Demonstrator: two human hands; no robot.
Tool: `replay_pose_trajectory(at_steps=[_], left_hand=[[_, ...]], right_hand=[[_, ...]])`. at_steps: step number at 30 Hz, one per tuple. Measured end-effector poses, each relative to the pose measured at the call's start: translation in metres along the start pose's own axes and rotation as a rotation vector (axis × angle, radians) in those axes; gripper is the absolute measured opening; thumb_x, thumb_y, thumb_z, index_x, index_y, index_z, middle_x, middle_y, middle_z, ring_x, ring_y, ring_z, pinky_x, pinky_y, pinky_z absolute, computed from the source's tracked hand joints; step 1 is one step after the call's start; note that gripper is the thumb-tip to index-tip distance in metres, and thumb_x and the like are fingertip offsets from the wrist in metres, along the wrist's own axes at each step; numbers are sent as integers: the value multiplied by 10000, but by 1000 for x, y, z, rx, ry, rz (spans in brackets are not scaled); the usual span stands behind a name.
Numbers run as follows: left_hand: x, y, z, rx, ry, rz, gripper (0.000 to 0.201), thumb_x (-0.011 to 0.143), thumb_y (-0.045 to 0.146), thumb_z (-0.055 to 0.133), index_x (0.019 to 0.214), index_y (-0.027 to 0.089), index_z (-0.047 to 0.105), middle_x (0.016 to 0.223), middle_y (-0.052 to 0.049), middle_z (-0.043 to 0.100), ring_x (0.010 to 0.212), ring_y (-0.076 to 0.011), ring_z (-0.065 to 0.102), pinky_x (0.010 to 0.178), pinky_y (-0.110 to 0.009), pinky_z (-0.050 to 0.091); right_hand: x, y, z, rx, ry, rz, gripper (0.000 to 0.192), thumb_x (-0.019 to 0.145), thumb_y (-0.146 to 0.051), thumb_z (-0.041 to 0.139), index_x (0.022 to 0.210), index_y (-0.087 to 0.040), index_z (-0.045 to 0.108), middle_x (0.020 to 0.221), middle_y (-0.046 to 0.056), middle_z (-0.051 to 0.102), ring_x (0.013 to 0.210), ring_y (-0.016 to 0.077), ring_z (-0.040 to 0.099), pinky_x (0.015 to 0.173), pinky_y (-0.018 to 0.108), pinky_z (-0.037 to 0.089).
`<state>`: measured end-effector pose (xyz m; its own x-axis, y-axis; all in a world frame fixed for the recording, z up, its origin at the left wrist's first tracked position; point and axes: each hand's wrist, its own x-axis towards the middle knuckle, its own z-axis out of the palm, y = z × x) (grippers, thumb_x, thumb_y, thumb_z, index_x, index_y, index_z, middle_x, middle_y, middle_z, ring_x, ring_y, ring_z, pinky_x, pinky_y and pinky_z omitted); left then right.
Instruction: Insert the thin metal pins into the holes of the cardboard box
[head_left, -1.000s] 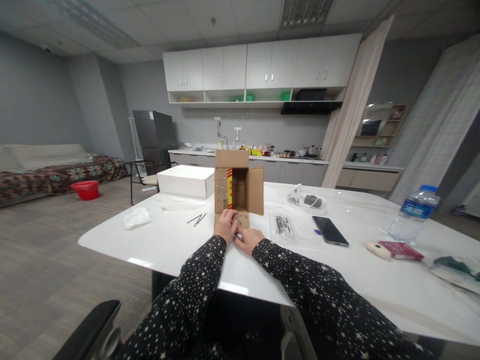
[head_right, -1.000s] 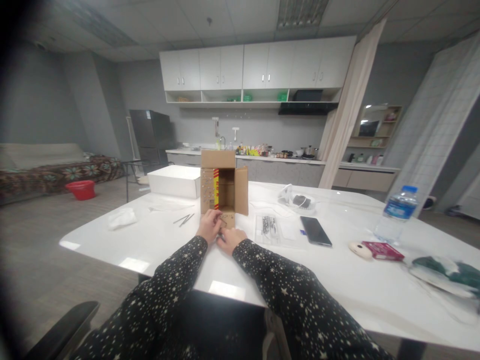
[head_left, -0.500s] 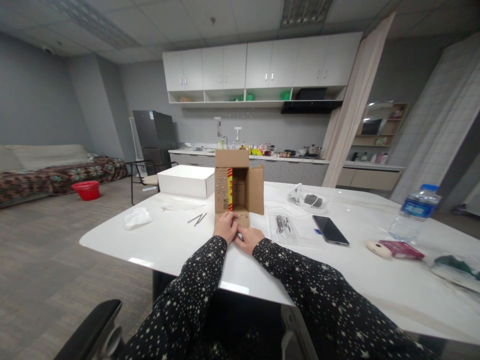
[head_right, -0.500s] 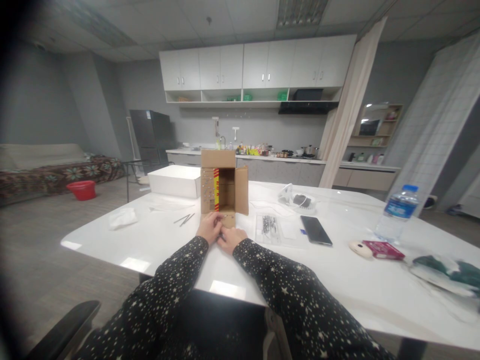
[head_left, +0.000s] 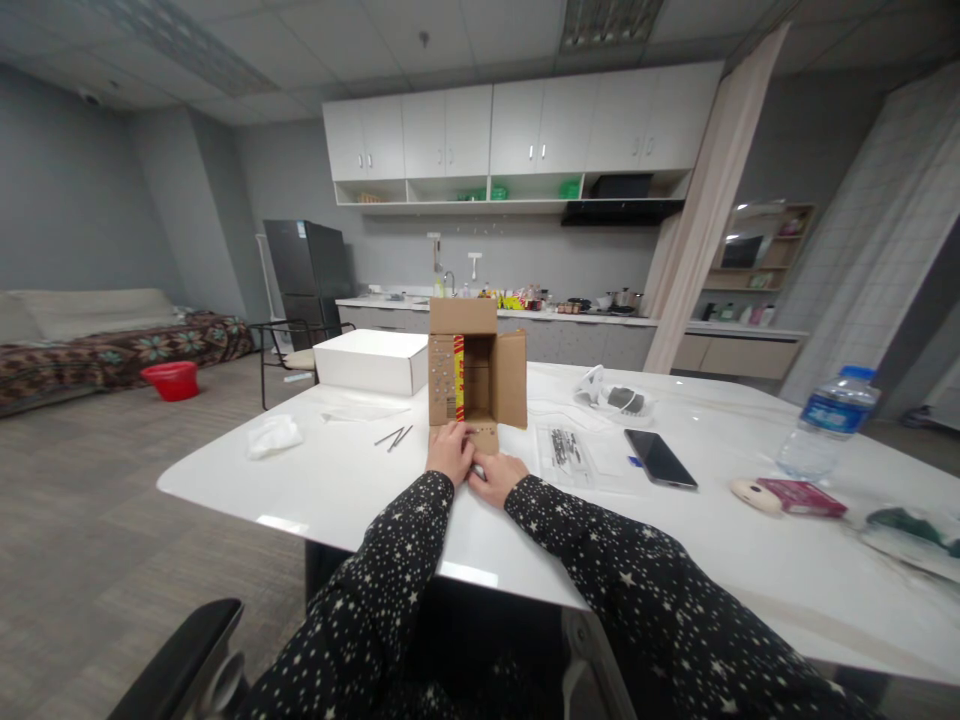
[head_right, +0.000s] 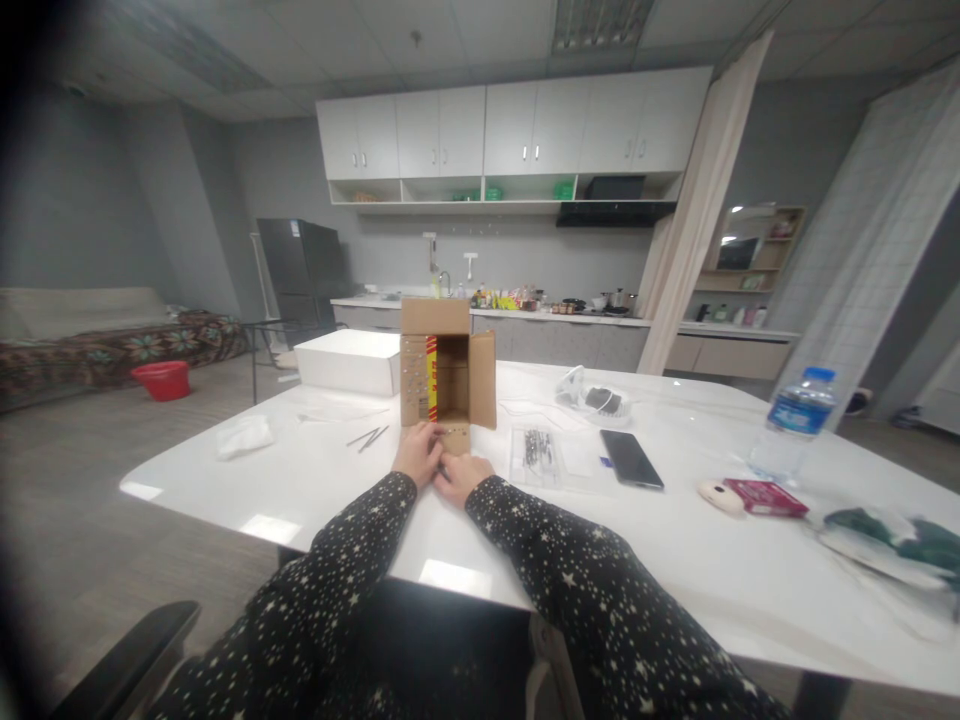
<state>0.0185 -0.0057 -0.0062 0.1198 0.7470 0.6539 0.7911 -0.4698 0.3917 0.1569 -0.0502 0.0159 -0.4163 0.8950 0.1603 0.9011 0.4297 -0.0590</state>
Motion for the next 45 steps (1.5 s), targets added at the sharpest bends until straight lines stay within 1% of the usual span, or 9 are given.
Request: replay_pose_trajectory(at_steps=[7,12,20,26,30,36,41,45], left_hand=[[1,-1,2,-1,-46,56,249,792,115,469,991,213,584,1014,-55,638,990,-228,528,883,-403,408],[1,-3,4,-5,-34,67,258,797,109,465,1001,221,577,1047,-51,639,1000,-226,528,895,-403,399],[0,0,1,31,-32,54,255,800,121,463,998,223,586,1043,-54,615,1023,-240,505,900,-415,383],[2,-2,3,30,-33,41,255,804,135,465,998,233,600,1036,-61,608,1010,-239,508,893,-423,378],[7,-3,6,37,-27,19,243,813,147,467,995,239,599,1020,-61,614,988,-241,517,870,-422,383],[19,3,7,118,-14,2,171,819,174,492,944,234,593,958,-65,622,947,-253,541,822,-408,402],[23,6,6,108,-18,32,193,838,146,445,942,228,586,957,-63,589,865,-213,578,805,-369,430],[22,3,6,3,39,48,180,821,137,461,933,215,580,946,-53,553,823,-184,581,792,-334,467]], right_hand=[[0,0,-2,-1,-2,0,330,875,-428,376,1043,-237,587,915,66,691,798,212,639,633,280,385],[0,0,-1,-4,-2,1,337,882,-433,367,1043,-234,587,908,65,690,783,202,637,633,276,387],[1,1,1,-13,13,-3,337,872,-432,373,1046,-239,589,921,67,692,786,210,640,631,282,389],[2,2,3,-12,23,-5,360,878,-453,354,1034,-239,598,921,72,693,798,222,642,640,289,395],[2,3,3,-5,27,-5,364,876,-462,350,1021,-243,602,911,73,694,788,222,639,629,289,388],[0,1,-2,19,-4,18,381,881,-480,352,1066,-258,600,943,68,690,829,218,633,661,289,388],[0,1,-1,20,2,15,373,875,-476,365,1076,-264,596,940,66,690,831,223,638,650,287,388],[2,3,2,18,27,-1,377,869,-478,362,1070,-265,601,916,68,692,806,226,642,633,288,389]])
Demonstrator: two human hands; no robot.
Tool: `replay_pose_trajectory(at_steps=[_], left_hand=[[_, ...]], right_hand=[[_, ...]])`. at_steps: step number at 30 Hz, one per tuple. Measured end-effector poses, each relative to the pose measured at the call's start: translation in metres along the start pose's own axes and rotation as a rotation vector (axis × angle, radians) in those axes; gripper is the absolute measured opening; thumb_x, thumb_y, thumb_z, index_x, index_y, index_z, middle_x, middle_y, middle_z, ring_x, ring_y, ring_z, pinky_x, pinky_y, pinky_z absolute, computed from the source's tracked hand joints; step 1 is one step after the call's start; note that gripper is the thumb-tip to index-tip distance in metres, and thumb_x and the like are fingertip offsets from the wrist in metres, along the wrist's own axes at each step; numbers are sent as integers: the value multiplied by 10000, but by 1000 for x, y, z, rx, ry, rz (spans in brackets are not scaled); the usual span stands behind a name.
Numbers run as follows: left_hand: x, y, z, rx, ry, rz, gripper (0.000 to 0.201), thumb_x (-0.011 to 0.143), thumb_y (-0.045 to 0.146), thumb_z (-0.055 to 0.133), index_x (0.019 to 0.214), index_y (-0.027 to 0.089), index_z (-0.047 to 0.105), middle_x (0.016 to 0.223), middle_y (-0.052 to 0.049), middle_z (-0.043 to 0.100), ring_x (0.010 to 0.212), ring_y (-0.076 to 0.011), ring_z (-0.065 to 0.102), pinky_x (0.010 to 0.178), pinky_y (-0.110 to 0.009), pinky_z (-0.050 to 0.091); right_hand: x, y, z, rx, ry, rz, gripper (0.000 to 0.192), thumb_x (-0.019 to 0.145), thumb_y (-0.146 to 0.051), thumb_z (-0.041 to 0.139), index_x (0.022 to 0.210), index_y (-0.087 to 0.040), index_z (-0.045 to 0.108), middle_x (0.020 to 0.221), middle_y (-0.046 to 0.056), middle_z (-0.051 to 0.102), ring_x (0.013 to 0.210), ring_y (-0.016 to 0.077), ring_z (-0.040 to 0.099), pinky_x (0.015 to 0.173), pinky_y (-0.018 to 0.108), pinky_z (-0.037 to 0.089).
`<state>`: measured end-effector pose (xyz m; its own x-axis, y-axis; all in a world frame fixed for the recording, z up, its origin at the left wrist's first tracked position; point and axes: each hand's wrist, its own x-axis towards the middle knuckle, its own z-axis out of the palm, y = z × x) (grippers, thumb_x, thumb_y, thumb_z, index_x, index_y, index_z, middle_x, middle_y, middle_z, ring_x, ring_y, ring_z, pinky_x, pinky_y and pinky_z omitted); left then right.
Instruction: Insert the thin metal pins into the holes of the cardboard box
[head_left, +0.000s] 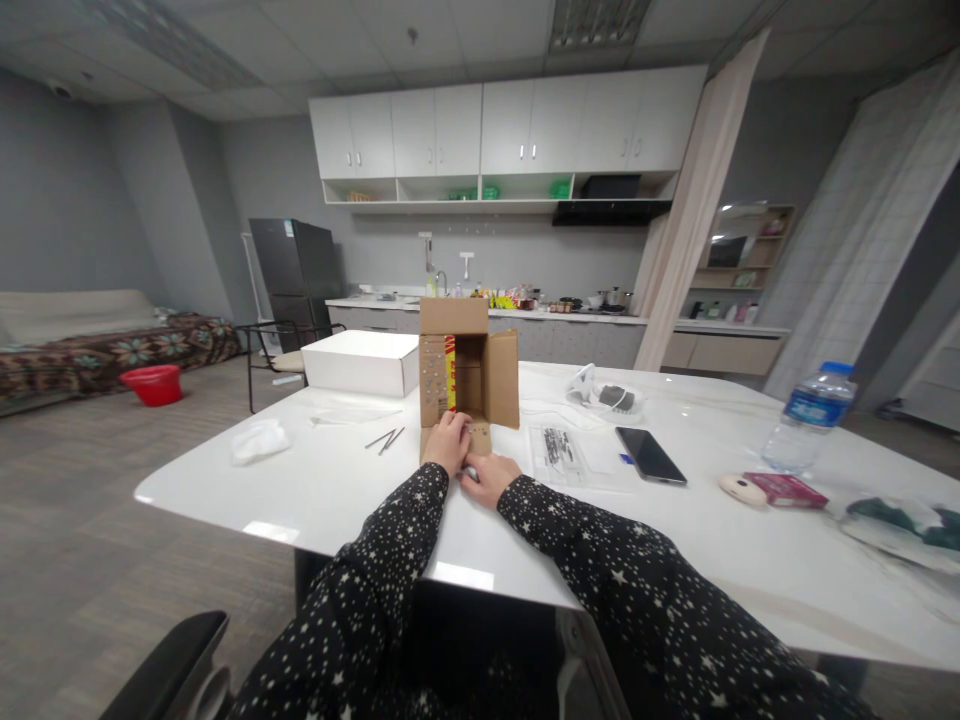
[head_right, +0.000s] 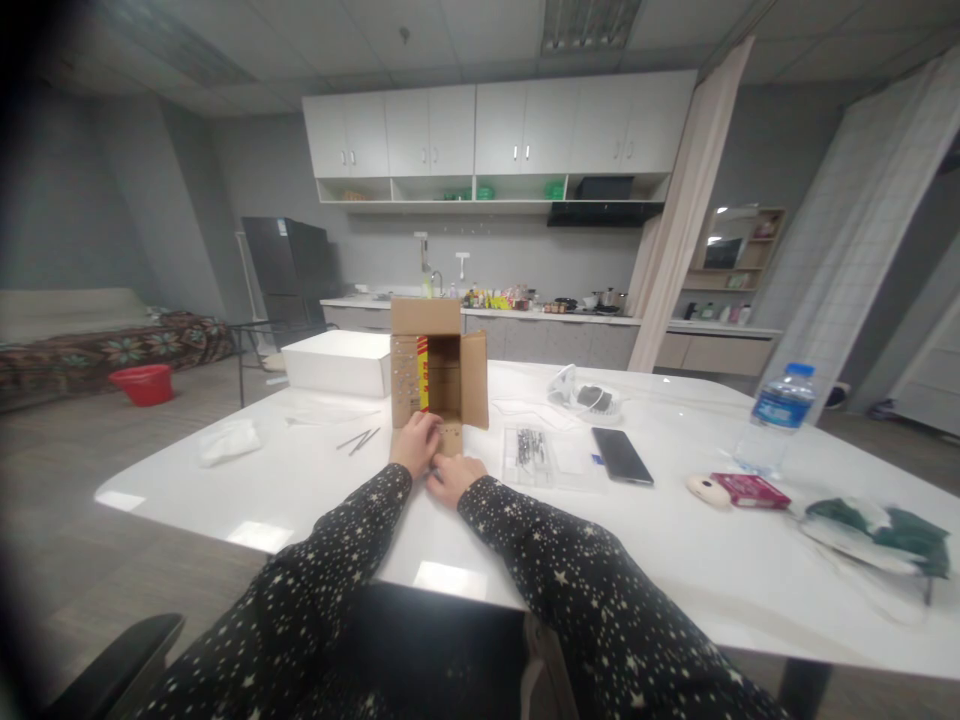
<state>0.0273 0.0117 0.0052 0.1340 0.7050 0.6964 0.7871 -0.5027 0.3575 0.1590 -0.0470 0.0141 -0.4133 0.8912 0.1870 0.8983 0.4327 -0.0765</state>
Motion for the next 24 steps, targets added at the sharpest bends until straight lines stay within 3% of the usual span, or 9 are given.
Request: replay_pose_trajectory(at_steps=[9,16,24], left_hand=[[-3,-9,-3,-181,206,67,145,757,102,515,853,188,582,824,-15,526,756,-130,560,755,-275,493],[-6,-4,-13,-240,337,3,121,748,119,528,827,179,598,813,-14,548,707,-110,558,664,-241,487],[-13,-8,-14,-271,237,-31,192,697,97,518,850,184,595,783,0,542,687,-104,552,651,-232,493]], right_hand=[[0,0,1,28,-16,6,388,864,-443,380,1159,-301,588,986,52,691,870,224,638,710,302,420],[-1,-1,-1,24,-28,19,402,869,-451,373,1161,-292,597,993,65,692,892,228,637,721,303,421],[0,0,1,27,-20,17,395,867,-451,379,1159,-295,595,997,59,691,877,228,640,717,309,422]])
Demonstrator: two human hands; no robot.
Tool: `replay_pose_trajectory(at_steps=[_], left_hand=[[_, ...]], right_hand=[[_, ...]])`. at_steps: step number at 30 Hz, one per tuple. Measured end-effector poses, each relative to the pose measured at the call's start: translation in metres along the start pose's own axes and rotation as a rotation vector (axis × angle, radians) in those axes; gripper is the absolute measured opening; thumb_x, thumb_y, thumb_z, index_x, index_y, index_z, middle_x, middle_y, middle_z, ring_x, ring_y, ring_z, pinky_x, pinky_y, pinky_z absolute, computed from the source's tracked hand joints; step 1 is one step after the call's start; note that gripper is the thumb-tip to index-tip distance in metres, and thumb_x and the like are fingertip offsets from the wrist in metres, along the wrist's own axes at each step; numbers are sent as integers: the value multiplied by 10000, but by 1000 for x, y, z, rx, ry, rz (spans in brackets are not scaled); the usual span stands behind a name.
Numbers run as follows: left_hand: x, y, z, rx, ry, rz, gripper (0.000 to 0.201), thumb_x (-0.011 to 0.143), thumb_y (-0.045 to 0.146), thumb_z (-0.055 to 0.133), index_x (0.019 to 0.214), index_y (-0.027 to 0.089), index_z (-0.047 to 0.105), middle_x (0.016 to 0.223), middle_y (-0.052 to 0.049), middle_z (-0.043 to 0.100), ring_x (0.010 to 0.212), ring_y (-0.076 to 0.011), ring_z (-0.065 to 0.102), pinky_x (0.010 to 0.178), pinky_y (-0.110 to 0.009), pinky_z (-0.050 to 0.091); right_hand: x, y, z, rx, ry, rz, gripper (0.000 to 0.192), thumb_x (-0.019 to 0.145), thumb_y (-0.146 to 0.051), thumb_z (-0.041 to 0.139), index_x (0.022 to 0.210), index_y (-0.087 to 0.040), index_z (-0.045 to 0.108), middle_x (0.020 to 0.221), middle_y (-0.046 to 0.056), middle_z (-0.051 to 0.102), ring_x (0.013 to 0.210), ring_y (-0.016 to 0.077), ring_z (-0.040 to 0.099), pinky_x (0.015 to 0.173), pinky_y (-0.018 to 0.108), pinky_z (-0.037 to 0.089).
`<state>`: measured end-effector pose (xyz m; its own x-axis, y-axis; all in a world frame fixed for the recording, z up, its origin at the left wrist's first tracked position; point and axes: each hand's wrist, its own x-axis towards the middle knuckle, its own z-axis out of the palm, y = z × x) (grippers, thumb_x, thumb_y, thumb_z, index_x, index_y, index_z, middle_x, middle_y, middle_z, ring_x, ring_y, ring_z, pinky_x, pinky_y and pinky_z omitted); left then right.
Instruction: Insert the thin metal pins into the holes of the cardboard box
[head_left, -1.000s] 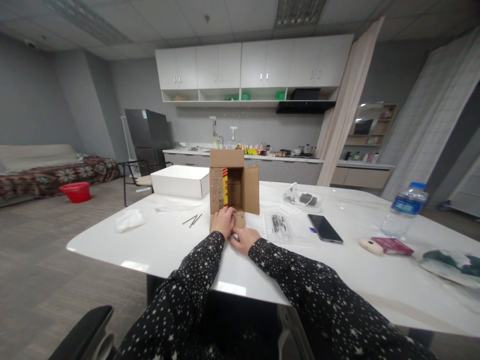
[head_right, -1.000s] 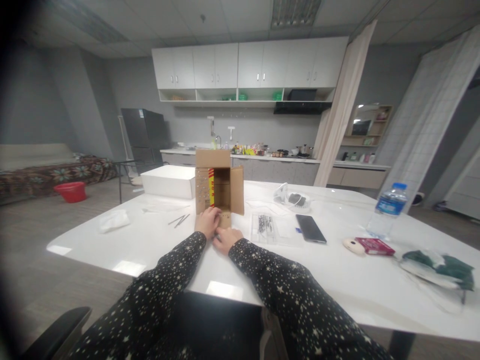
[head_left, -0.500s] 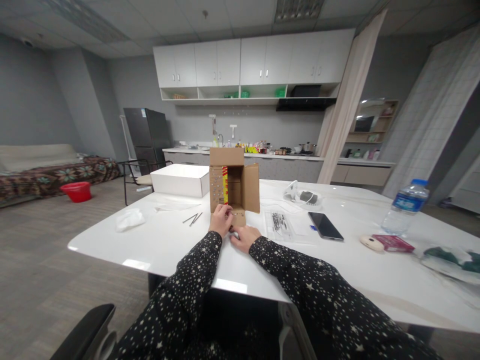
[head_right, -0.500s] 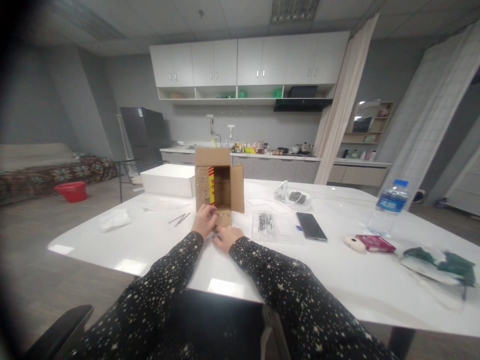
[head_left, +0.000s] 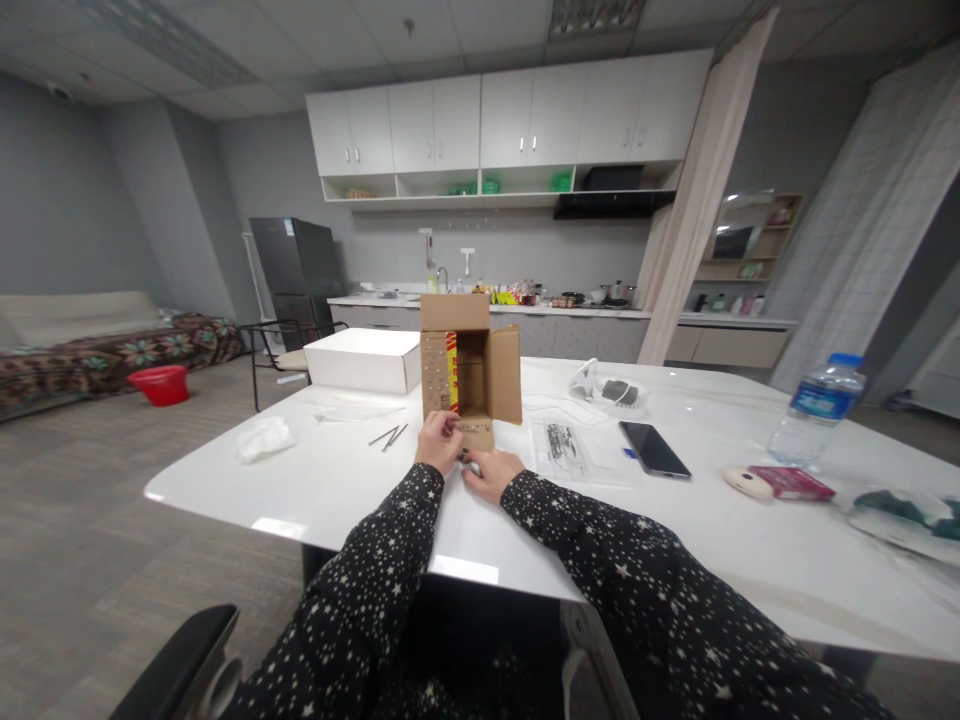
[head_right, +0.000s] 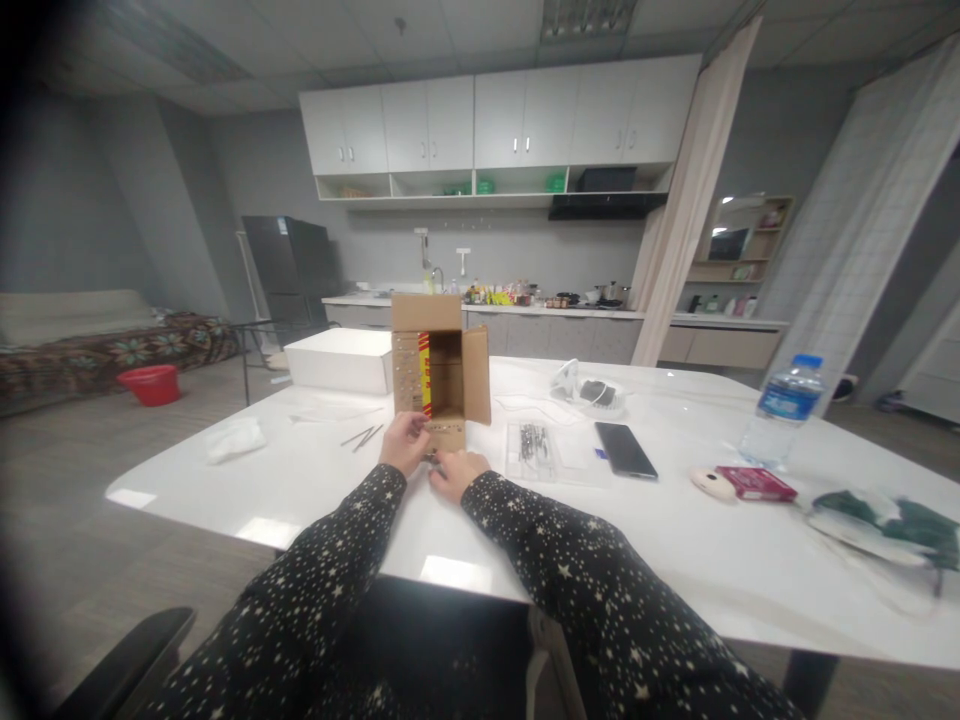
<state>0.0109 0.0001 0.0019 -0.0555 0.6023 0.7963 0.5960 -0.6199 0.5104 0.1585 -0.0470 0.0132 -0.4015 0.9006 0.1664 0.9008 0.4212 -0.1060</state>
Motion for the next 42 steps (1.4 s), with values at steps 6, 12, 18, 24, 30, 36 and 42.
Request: replay_pose_trajectory(at_steps=[6,12,18,24,30,36,42], left_hand=[[-3,1,0,4,-140,-8,233,690,83,501,881,186,586,802,-4,544,725,-116,562,678,-244,499],[-4,-3,-1,74,-244,17,256,698,79,493,899,188,608,832,-17,575,801,-148,577,784,-300,491],[-2,-7,-2,120,-148,-73,238,725,101,474,892,193,618,878,-37,613,822,-166,597,801,-324,485],[1,-19,-3,104,75,-200,209,769,157,445,890,185,613,882,-49,643,797,-174,598,782,-322,486],[2,-26,-3,90,160,-232,207,805,223,442,917,187,612,870,-42,666,761,-165,601,768,-313,486],[2,-17,-4,137,51,-220,183,789,205,486,935,202,595,863,-38,683,779,-176,609,775,-330,473],[2,3,2,268,-158,-91,190,783,164,522,953,220,584,894,-34,687,884,-212,579,839,-384,402]], right_hand=[[0,0,-1,-6,1,-14,388,876,-454,373,1159,-295,583,994,53,689,863,222,636,706,301,414],[0,0,0,-8,-9,-6,386,882,-458,363,1146,-290,588,990,57,690,861,220,635,709,302,412],[0,0,1,-5,9,-11,392,869,-457,379,1152,-297,597,962,51,695,857,223,639,708,304,418],[-1,0,0,-6,3,-3,399,874,-448,361,1165,-300,590,974,51,695,862,215,635,711,298,411],[-1,0,0,-4,5,-4,396,870,-449,358,1159,-307,589,981,45,694,864,210,632,710,296,407],[0,-1,1,1,7,-1,387,865,-445,373,1139,-295,601,960,47,697,852,211,636,700,293,410],[0,0,0,-1,18,-19,394,864,-459,369,1147,-299,591,968,55,697,855,225,640,694,304,412]])
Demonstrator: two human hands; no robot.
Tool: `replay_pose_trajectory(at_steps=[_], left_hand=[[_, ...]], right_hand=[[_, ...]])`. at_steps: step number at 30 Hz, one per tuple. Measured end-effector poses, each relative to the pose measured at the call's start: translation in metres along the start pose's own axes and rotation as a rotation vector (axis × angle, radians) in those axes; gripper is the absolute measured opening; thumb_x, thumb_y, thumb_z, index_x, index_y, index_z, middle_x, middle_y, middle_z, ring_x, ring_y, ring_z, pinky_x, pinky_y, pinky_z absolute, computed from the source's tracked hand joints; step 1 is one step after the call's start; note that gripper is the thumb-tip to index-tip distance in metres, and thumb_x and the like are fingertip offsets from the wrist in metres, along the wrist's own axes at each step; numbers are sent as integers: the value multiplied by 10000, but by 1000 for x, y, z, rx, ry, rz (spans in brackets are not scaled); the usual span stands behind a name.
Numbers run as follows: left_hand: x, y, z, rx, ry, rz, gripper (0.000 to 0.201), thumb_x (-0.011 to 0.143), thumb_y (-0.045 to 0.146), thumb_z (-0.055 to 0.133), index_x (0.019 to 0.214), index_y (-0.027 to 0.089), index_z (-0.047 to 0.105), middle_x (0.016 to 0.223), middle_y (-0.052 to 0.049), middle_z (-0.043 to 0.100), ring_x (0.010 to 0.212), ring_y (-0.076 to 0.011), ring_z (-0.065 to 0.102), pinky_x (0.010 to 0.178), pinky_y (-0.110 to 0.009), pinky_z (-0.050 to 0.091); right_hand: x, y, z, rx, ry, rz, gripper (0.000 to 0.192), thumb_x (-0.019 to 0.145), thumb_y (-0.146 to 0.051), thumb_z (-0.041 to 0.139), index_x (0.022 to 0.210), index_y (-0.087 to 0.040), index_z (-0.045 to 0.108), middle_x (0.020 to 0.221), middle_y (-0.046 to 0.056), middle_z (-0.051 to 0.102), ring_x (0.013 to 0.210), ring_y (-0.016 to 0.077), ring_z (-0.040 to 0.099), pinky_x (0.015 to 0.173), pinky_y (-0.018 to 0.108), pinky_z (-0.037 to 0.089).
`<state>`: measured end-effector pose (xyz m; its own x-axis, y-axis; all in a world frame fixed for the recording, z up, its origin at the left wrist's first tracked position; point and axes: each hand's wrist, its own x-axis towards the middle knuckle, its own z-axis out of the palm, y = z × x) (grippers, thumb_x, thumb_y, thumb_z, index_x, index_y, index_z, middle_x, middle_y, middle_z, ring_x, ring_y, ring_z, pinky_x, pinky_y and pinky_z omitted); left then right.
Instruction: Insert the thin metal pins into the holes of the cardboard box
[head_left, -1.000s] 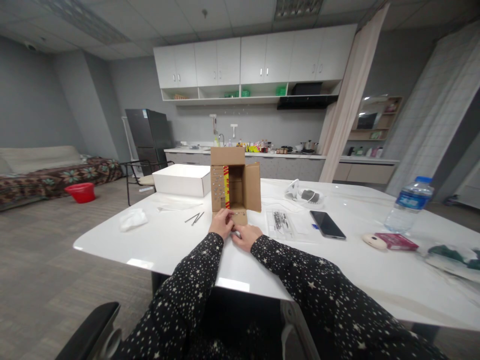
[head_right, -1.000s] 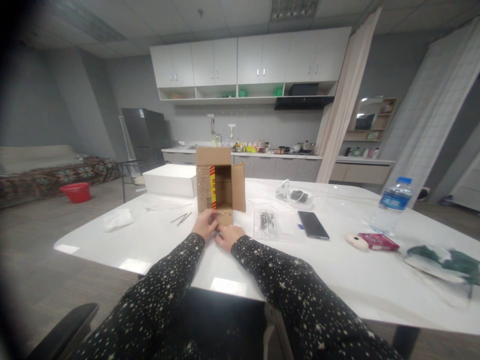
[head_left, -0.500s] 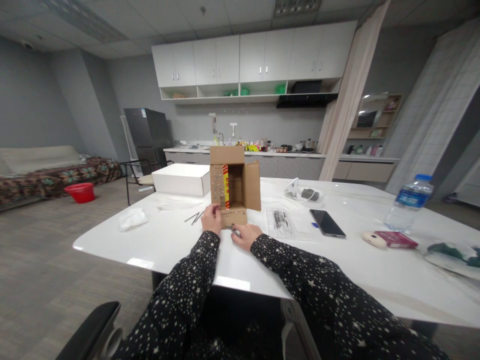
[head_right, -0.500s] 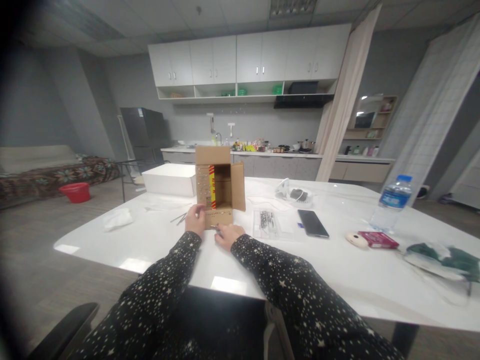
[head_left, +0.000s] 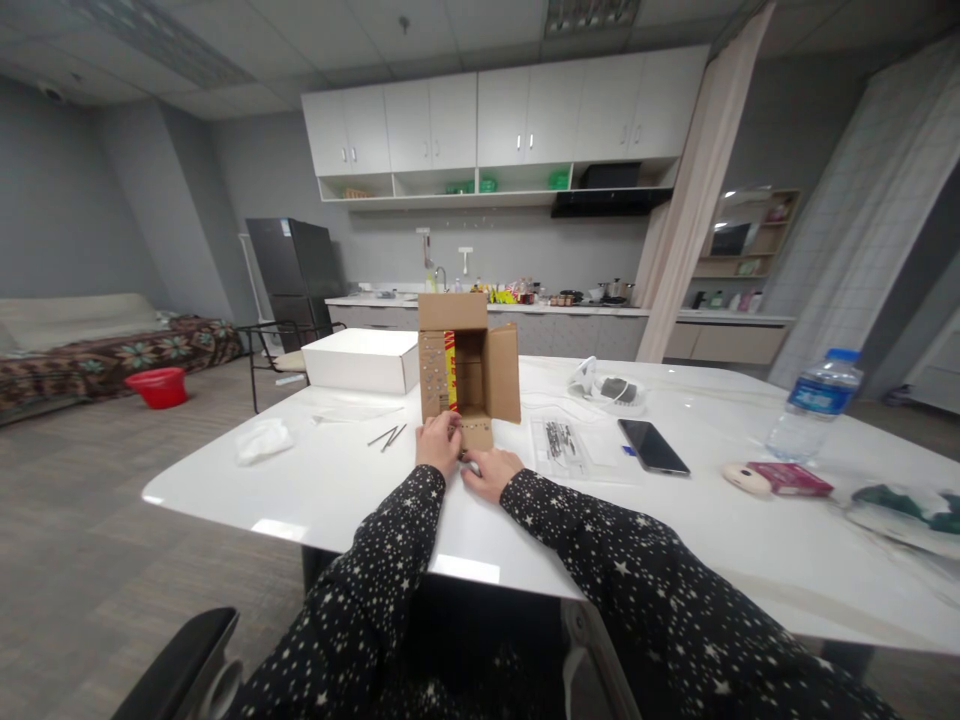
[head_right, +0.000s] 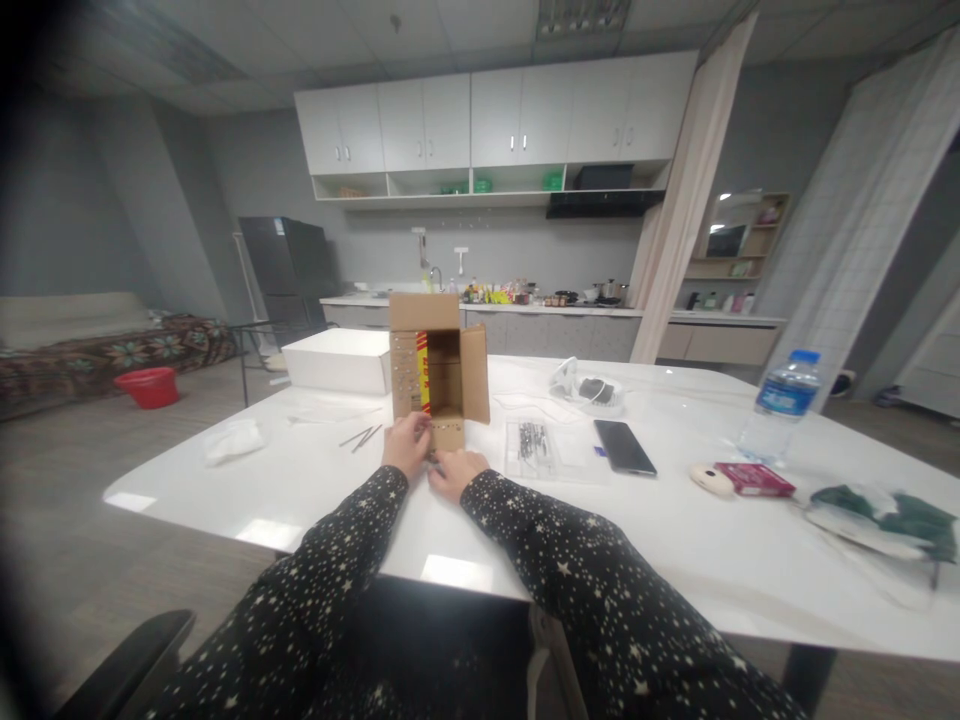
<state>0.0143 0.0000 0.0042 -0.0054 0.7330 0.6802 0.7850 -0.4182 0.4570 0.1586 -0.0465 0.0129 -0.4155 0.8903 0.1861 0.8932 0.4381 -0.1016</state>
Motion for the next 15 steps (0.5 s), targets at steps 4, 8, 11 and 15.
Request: replay_pose_trajectory(at_steps=[4,8,11,15], left_hand=[[1,10,2,82,-86,69,232,784,150,524,998,228,569,960,-40,680,967,-241,543,846,-407,364],[3,12,5,125,-122,78,231,795,156,517,1007,234,563,977,-29,674,975,-243,533,841,-407,347],[4,10,7,145,-126,91,237,793,156,523,1012,235,568,981,-39,670,966,-241,527,836,-399,347],[7,7,9,169,-143,145,233,803,165,516,1015,241,577,988,-53,659,964,-239,523,834,-393,356]], right_hand=[[0,-1,-3,-21,-22,7,392,871,-473,358,1089,-263,607,961,71,697,840,228,640,686,304,410],[0,-2,-4,-27,-18,4,391,878,-474,352,1069,-243,603,955,78,695,833,228,640,682,301,407],[-1,-2,-4,-20,-25,15,386,880,-478,356,1069,-247,601,967,75,692,840,222,638,688,298,403],[0,-1,-3,-16,-17,15,376,875,-475,364,1070,-256,599,971,70,692,833,220,638,678,296,400]])
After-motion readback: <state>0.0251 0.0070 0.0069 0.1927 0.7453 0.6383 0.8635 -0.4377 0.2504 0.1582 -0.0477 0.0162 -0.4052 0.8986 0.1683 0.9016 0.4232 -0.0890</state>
